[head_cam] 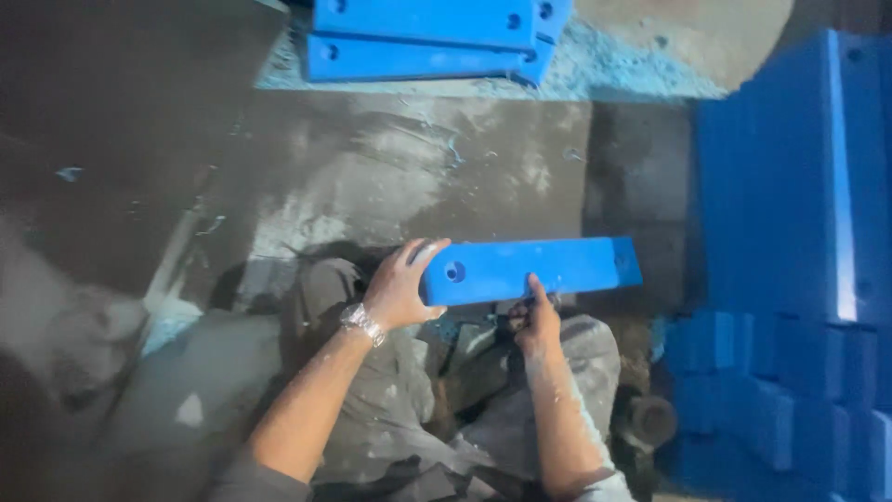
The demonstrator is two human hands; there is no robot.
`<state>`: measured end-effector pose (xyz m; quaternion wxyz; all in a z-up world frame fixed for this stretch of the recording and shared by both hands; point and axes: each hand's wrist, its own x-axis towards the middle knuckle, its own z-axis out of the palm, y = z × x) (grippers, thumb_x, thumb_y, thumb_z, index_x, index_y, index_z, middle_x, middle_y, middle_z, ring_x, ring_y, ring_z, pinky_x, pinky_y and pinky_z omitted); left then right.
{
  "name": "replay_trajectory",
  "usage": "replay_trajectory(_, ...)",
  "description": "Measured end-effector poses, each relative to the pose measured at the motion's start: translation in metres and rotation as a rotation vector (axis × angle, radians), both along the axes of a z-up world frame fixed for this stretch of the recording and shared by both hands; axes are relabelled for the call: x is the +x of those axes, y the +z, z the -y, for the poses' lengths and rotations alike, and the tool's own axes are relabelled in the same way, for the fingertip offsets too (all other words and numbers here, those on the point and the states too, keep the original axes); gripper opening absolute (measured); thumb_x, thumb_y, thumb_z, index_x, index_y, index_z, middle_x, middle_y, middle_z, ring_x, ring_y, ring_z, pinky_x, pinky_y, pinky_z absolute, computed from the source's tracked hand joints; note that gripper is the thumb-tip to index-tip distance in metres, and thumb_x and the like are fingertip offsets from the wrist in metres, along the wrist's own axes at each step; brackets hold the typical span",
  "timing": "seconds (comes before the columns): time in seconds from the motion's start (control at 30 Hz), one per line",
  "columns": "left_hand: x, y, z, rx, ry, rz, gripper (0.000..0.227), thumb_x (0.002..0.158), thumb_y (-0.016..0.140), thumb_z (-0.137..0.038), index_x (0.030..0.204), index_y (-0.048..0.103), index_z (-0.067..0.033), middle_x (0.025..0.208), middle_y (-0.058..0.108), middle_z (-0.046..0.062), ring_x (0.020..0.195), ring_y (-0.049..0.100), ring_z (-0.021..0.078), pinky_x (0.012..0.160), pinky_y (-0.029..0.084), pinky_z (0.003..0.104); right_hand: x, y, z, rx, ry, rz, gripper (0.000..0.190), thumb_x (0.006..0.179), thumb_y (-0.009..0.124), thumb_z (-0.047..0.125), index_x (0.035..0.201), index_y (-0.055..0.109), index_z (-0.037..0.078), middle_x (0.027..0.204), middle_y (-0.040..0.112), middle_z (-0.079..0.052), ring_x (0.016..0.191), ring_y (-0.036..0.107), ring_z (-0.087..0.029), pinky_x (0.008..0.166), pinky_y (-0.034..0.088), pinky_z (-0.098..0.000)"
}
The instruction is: Smoothing and shaping blue plastic or foam rectangular parts using an angle grinder.
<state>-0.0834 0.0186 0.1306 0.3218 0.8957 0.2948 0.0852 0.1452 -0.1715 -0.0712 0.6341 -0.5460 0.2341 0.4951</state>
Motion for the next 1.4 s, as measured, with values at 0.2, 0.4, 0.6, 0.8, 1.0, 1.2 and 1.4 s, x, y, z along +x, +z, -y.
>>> replay_trajectory(0.2, -0.034, -0.003, 0.003, 0.057, 0.448, 0.479, 0.066, 0.082, 0.085, -0.036, 0.138, 0.059, -0.011, 0.145, 0.052, 0.019, 0.137, 0.051, 0.0395, 0.113, 0.043, 0.053, -0.054, 0.046, -0.057, 0.005, -0.018, 0.113, 0.028, 0.082, 0.079, 0.032, 0.098, 0.062, 0.016, 0.063, 0.056, -0.005, 0.046, 0.048, -0.022, 0.037, 0.034, -0.0338)
replay_trajectory(0.4, -0.035, 0.013, 0.012, -0.069, 0.664, 0.636, 0.051, 0.087, 0.073, -0.041, 0.122, 0.062, -0.0068, 0.138, 0.052, 0.017, 0.127, 0.055, 0.0344, 0.097, 0.055, 0.046, -0.019, 0.115, -0.171, 0.531, -0.185, 0.42, 0.059, 0.086, 0.079, 0.016, 0.138, 0.052, 0.019, 0.101, 0.073, -0.001, 0.079, 0.072, -0.014, 0.064, 0.06, -0.0347)
replay_trajectory(0.6, -0.037, -0.014, 0.012, 0.165, 0.558, 0.512, 0.042, 0.089, 0.075, -0.035, 0.114, 0.067, -0.0029, 0.132, 0.059, 0.022, 0.125, 0.057, 0.04, 0.105, 0.048, 0.052, 0.035, 0.262, -0.295, 0.466, 0.12, 0.498, 0.031, 0.085, 0.077, 0.042, 0.096, 0.062, 0.017, 0.076, 0.074, -0.002, 0.048, 0.053, -0.018, 0.039, 0.039, -0.0369)
replay_trajectory(0.8, -0.032, -0.017, 0.017, 0.095, 0.492, 0.375, 0.039, 0.087, 0.076, -0.032, 0.109, 0.068, -0.0015, 0.122, 0.064, 0.021, 0.11, 0.063, 0.0404, 0.091, 0.054, 0.044, -0.005, 0.262, -0.255, 0.215, 0.393, 0.684, 0.035, 0.088, 0.073, 0.044, 0.103, 0.068, 0.012, 0.081, 0.063, -0.01, 0.057, 0.054, -0.022, 0.048, 0.043, -0.0394)
replay_trajectory(1.0, -0.022, 0.0, 0.026, 0.024, 0.351, 0.255, 0.02, 0.085, 0.074, -0.03, 0.092, 0.072, -0.0112, 0.096, 0.072, 0.009, 0.093, 0.07, 0.033, 0.081, 0.056, 0.043, -0.053, 0.114, -0.121, -0.157, 0.667, 0.576, 0.029, 0.094, 0.066, 0.03, 0.112, 0.064, 0.007, 0.081, 0.061, -0.01, 0.073, 0.056, -0.032, 0.064, 0.044, -0.0506)
replay_trajectory(1.2, -0.01, 0.004, 0.042, 0.09, 0.283, 0.096, 0.018, 0.083, 0.075, -0.032, 0.089, 0.074, -0.0147, 0.094, 0.073, 0.008, 0.088, 0.07, 0.034, 0.076, 0.055, 0.045, -0.052, -0.009, -0.032, -0.405, 1.214, 1.316, 0.032, 0.087, 0.067, 0.024, 0.118, 0.069, 0.02, 0.121, 0.064, -0.015, 0.116, 0.061, -0.038, 0.096, 0.052, -0.0528)
replay_trajectory(1.4, -0.011, -0.017, 0.05, 0.152, 0.138, 0.051, 0.017, 0.083, 0.075, -0.032, 0.088, 0.073, -0.0154, 0.093, 0.072, 0.007, 0.087, 0.07, 0.0324, 0.077, 0.056, 0.045, -0.048, -0.005, -0.013, -0.386, 1.335, 1.696, 0.04, 0.089, 0.055, 0.017, 0.126, 0.068, 0.024, 0.129, 0.058, -0.009, 0.126, 0.051, -0.031, 0.103, 0.039, -0.0519)
